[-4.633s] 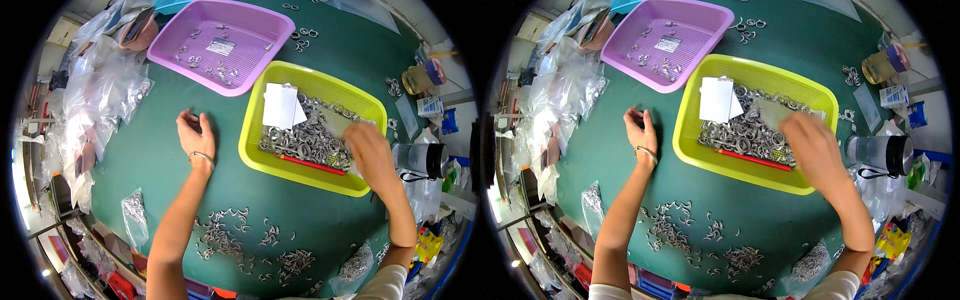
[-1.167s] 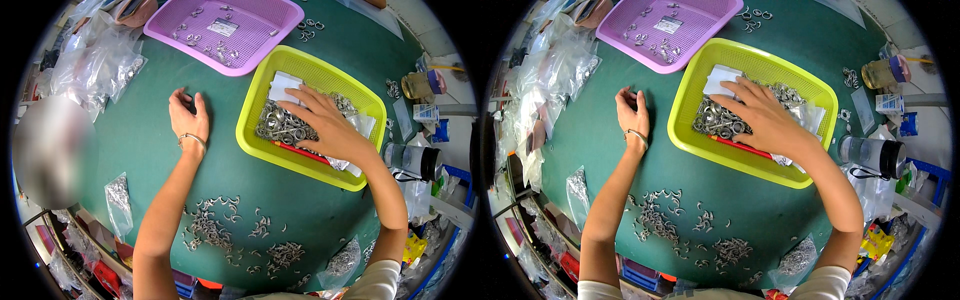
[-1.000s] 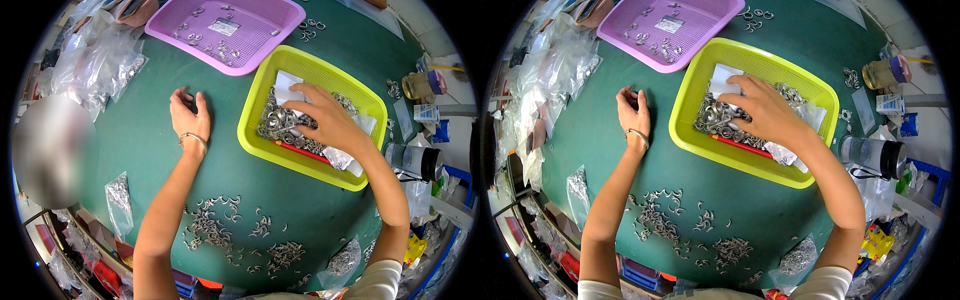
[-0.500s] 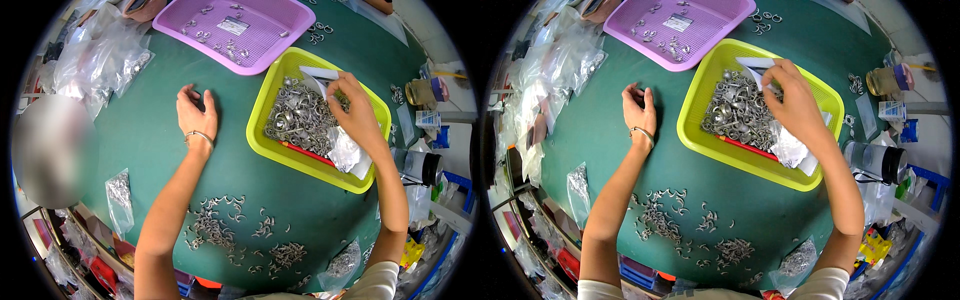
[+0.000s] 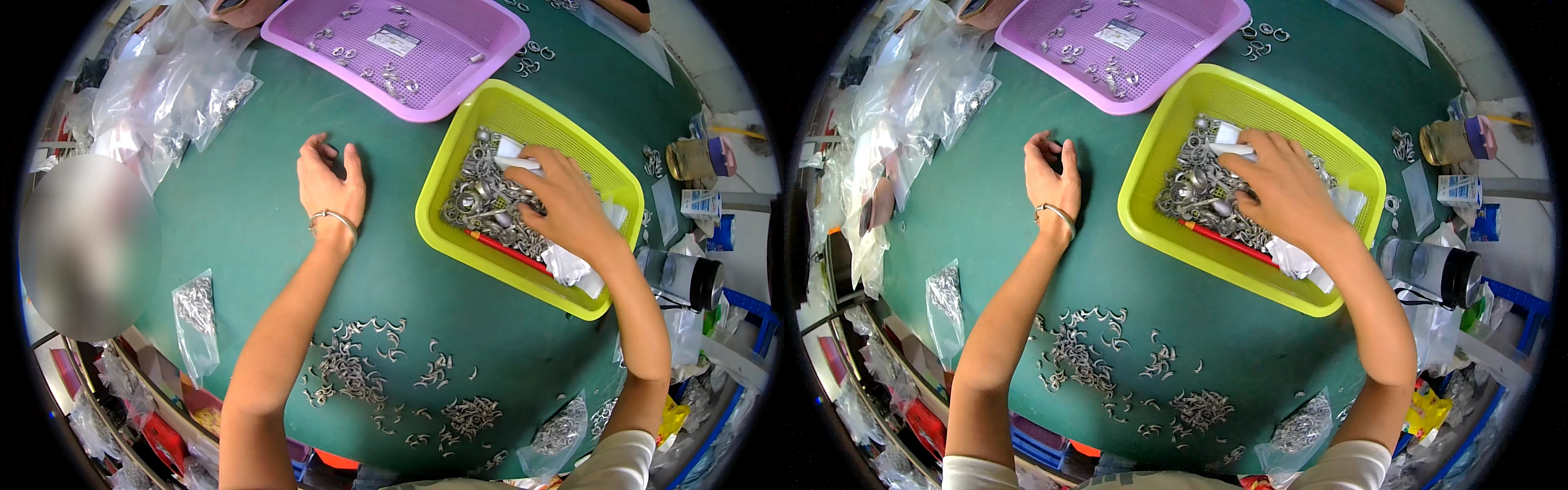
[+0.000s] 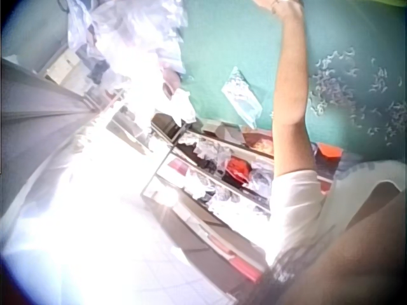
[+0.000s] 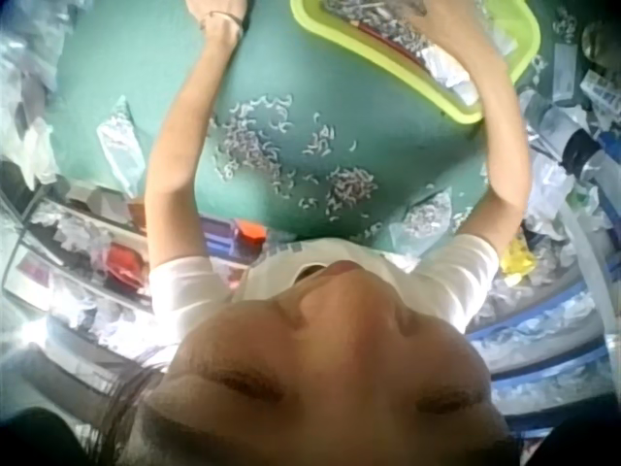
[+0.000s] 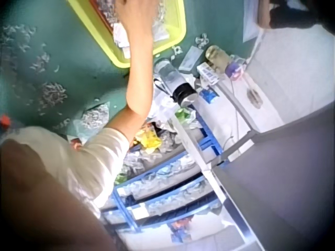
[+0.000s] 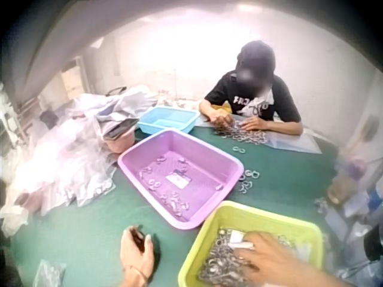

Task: The person sorts through a pile of small metal pieces on a green workbench, gathers them by hand, and puts them into a plastic bag. They also move a yellow bin containing metal components and handle paper labels.

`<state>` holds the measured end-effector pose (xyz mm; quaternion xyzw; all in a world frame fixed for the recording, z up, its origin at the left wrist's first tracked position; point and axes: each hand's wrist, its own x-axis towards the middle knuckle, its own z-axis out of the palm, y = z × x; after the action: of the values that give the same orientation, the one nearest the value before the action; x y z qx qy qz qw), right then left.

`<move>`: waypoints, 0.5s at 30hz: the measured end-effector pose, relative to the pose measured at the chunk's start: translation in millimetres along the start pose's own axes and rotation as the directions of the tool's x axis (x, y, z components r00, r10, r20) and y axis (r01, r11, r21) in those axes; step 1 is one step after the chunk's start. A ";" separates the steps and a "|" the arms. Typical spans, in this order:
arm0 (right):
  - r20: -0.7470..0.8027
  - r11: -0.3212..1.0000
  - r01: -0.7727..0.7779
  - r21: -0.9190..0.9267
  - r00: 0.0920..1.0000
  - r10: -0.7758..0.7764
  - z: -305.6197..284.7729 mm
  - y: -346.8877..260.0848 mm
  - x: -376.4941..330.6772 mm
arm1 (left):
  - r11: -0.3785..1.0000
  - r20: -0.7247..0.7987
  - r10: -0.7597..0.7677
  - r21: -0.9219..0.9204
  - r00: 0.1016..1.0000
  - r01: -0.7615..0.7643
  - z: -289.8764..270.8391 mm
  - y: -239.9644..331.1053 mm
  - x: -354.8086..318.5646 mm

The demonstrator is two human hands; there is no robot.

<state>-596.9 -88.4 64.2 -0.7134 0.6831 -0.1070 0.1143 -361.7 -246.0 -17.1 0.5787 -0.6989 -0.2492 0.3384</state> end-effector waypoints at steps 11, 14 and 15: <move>-0.072 0.943 -0.200 0.264 0.971 0.226 -34.0 12.1 -29.1 | 1.000 0.003 0.004 0.001 1.000 -0.004 -0.6 2.6 -0.4; -0.116 0.962 -0.151 0.228 0.977 0.180 -33.8 10.0 -40.7 | 1.000 0.003 0.008 -0.002 1.000 -0.008 -0.7 1.3 -0.5; -0.130 0.965 -0.149 0.215 0.975 0.179 -33.3 7.7 -43.3 | 1.000 0.001 0.014 0.002 1.000 -0.014 -0.9 0.8 -0.7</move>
<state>-616.4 -46.0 93.6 -0.6287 0.7320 -0.2195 0.1440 -361.5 -245.2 -16.0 0.5741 -0.7033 -0.2465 0.3392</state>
